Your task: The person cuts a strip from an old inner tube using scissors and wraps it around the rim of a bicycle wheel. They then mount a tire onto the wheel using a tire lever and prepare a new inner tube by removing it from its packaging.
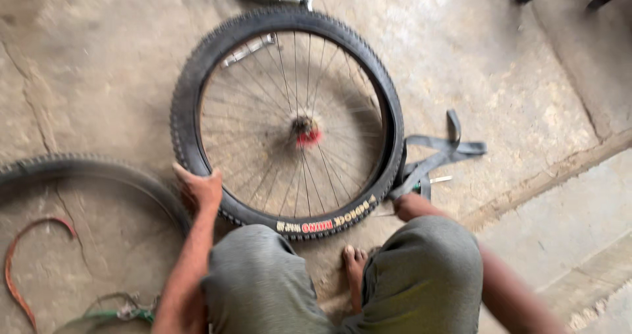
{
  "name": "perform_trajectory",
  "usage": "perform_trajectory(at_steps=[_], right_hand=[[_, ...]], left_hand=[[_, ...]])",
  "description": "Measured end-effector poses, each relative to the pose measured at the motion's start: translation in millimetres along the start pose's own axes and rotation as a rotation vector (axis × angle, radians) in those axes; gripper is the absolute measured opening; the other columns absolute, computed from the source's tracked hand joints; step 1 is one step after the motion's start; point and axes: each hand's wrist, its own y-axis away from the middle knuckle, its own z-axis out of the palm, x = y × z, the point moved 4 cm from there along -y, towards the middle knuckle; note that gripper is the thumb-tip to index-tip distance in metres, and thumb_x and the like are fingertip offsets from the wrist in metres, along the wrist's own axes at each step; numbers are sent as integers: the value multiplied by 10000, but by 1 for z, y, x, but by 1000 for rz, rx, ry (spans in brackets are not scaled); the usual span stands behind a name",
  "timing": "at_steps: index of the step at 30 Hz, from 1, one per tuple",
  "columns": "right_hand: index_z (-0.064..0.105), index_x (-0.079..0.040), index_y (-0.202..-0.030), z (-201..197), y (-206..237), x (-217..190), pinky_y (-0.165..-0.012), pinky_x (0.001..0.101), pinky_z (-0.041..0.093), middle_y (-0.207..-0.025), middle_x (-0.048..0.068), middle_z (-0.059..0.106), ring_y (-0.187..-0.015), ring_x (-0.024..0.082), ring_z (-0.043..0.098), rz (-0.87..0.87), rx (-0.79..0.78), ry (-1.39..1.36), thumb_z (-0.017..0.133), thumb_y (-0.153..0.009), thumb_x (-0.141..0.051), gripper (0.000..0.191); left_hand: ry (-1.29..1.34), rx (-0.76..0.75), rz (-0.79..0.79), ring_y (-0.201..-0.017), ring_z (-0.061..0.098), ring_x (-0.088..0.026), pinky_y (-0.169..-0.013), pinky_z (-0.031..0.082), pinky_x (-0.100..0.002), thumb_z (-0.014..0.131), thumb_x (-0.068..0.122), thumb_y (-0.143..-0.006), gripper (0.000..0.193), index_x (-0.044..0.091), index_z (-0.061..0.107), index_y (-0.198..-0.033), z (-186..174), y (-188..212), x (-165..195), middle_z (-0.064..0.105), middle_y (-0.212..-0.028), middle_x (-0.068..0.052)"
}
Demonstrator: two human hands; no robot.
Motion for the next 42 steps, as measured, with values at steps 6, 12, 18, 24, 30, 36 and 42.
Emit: perform_trajectory(at_steps=[6, 12, 18, 24, 30, 36, 42], right_hand=[[728, -112, -1061, -139, -3, -30, -786, 424, 597, -965, 153, 745, -863, 309, 720, -81, -55, 115, 546, -1021, -290, 258], [709, -108, -1074, -153, -33, -125, -777, 387, 587, -949, 64, 715, -819, 192, 671, -174, -98, 164, 542, -1024, -209, 202], [732, -36, -1059, -92, -84, -225, -729, 387, 590, -876, 93, 715, -773, 198, 678, -473, -158, 124, 543, -1073, -287, 314], [654, -70, -1290, -54, -117, -279, -483, 324, 555, -767, 108, 717, -561, 162, 646, -293, -422, -510, 542, -953, -108, 357], [647, -32, -1287, -38, -132, -310, -434, 308, 522, -720, 87, 698, -506, 141, 625, -304, -534, -572, 602, -973, -182, 351], [687, 19, -1247, -38, -138, -349, -375, 312, 340, -657, 97, 679, -438, 125, 459, -403, -651, -605, 612, -965, -158, 341], [735, -34, -1228, -41, -143, -354, -404, 303, 372, -669, 50, 686, -479, 103, 518, -532, -562, -474, 639, -942, -186, 338]], left_hand=[[-27, -32, -40, -1271, 552, -460, -1046, 462, -541, 793, 333, -752, 1022, -16, 306, -1581, -20, 2, 20, 518, -1437, -304], [-62, -35, -9, -1227, 564, -462, -987, 476, -553, 812, 353, -738, 1035, -15, 298, -1558, -26, -1, 22, 527, -1403, -312], [-41, -16, -8, -1235, 569, -456, -1009, 473, -554, 823, 345, -738, 1020, 13, 321, -1561, -32, -10, 26, 550, -1399, -288], [22, -36, 86, -1259, 542, -473, -1027, 451, -554, 847, 317, -754, 1059, 37, 269, -1595, -13, -23, 15, 523, -1436, -296], [70, -81, -145, -1357, 450, -466, -1104, 378, -520, 866, 265, -702, 1136, 31, 186, -1582, 5, -19, -18, 416, -1509, -309], [144, -251, -211, -1355, 484, -445, -1102, 419, -504, 845, 282, -713, 1141, 18, 160, -1587, 0, -21, -29, 423, -1513, -304], [185, -203, -102, -1326, 514, -453, -1094, 446, -498, 855, 280, -722, 1119, -19, 189, -1571, -8, -16, -25, 466, -1462, -340]])
